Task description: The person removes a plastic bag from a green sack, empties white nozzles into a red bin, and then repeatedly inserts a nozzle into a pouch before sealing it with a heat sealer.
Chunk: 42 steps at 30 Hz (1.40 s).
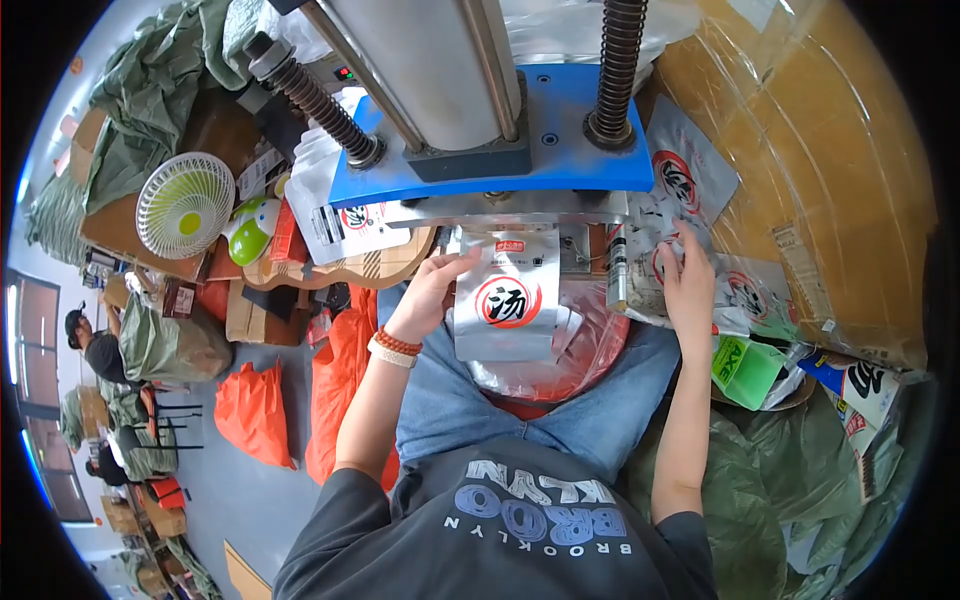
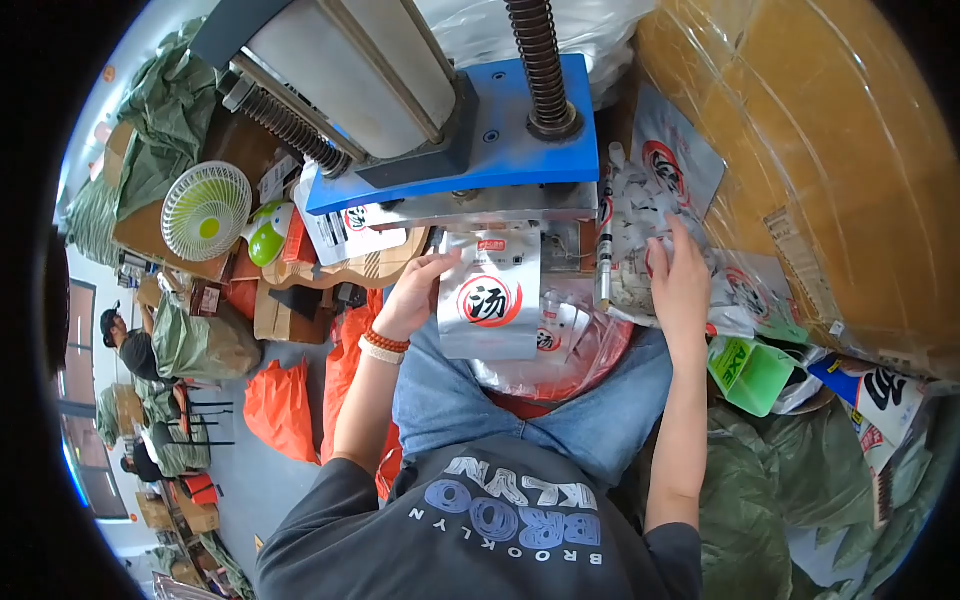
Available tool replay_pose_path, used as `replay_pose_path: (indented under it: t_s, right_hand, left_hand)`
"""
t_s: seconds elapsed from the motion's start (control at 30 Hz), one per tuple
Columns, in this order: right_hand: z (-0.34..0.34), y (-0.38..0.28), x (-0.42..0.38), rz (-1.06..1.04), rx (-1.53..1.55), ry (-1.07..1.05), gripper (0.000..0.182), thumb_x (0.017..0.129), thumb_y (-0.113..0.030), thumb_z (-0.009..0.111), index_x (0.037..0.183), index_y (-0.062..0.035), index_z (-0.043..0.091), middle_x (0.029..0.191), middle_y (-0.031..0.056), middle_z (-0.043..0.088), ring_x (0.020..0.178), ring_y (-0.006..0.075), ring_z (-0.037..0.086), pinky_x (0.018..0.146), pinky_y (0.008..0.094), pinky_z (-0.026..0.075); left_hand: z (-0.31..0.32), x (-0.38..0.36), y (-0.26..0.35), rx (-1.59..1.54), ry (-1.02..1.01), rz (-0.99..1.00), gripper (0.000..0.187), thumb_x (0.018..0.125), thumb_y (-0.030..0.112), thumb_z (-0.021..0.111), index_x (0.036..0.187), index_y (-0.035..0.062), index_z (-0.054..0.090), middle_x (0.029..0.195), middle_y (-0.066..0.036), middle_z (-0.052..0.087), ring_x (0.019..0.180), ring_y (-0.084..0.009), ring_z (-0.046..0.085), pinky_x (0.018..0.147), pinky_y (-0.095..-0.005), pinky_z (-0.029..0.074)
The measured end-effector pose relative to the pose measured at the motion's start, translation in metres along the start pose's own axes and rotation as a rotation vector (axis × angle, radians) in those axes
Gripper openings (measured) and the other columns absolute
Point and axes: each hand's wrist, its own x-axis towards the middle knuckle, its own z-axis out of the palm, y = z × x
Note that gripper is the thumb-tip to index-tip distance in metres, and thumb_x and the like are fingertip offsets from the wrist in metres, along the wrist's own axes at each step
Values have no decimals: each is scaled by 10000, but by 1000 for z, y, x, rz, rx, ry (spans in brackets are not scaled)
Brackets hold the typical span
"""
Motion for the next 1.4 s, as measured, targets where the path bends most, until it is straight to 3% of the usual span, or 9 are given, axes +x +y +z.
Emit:
replay_pose_path:
  t_s: [0.33,0.53,0.77,0.83,0.9,0.97,1.1,1.2,1.4]
  right_hand:
    - [3,-18,25,134,-344,-366,393,931,-235,466,1322,-196,492,854,254,635,825,462,593,724,528,475]
    - [-18,-47,-39,90,334,134,288,996,-143,469,1217,19,558,1095,78,619,907,123,556,838,268,435]
    - [-32,-74,-114,171,628,39,248,952,-106,529,1152,32,579,962,76,615,891,118,554,821,241,418]
    - [-32,-67,-123,163,647,-37,223,943,-75,530,1130,36,581,961,70,618,879,113,560,815,238,419]
    - [-21,-45,-132,311,550,-194,212,929,-53,559,1129,12,584,895,53,610,794,73,559,723,205,426]
    - [-4,-22,-131,602,432,-453,260,911,-87,586,1165,-30,580,832,62,599,783,53,561,698,205,433]
    - [50,42,-147,624,244,-601,359,871,-186,617,1208,-78,557,860,118,660,749,160,636,659,305,468]
    - [94,73,-160,339,240,-696,410,857,-301,590,1209,-93,562,936,160,671,875,291,663,747,412,498]
    - [72,56,-143,273,-248,-903,318,832,-351,572,1079,-155,610,922,137,679,892,347,634,784,464,483]
  left_hand:
    - [4,2,-4,-48,-95,-18,234,910,155,624,1042,-37,645,976,-96,692,854,-149,672,785,-280,542]
    - [0,6,-9,-84,-126,9,189,893,137,656,1001,-16,681,923,-69,697,768,-100,651,690,-241,524]
    - [5,-22,-25,132,-122,171,241,904,230,666,968,-1,696,832,-21,693,721,-49,611,630,-212,495]
    - [0,-35,-37,867,-105,108,244,862,192,698,1023,12,665,861,-50,678,812,-118,622,701,-241,484]
    - [10,-47,-70,1339,115,951,401,781,136,723,1143,26,590,1021,-107,632,939,-235,602,781,-308,476]
    - [-9,-55,-124,1495,54,1001,550,745,173,716,1244,53,518,1158,-132,557,1056,-305,545,884,-396,424]
    - [-42,-47,-212,1523,-502,883,670,735,574,658,1150,55,573,1093,-123,591,1030,-295,561,926,-438,403]
    - [-50,-31,-234,1662,-552,476,489,756,521,650,946,71,634,894,-108,667,898,-274,637,860,-397,461]
    - [-75,-35,-209,1769,-652,561,298,757,356,663,849,75,637,763,-111,665,759,-260,662,680,-383,509]
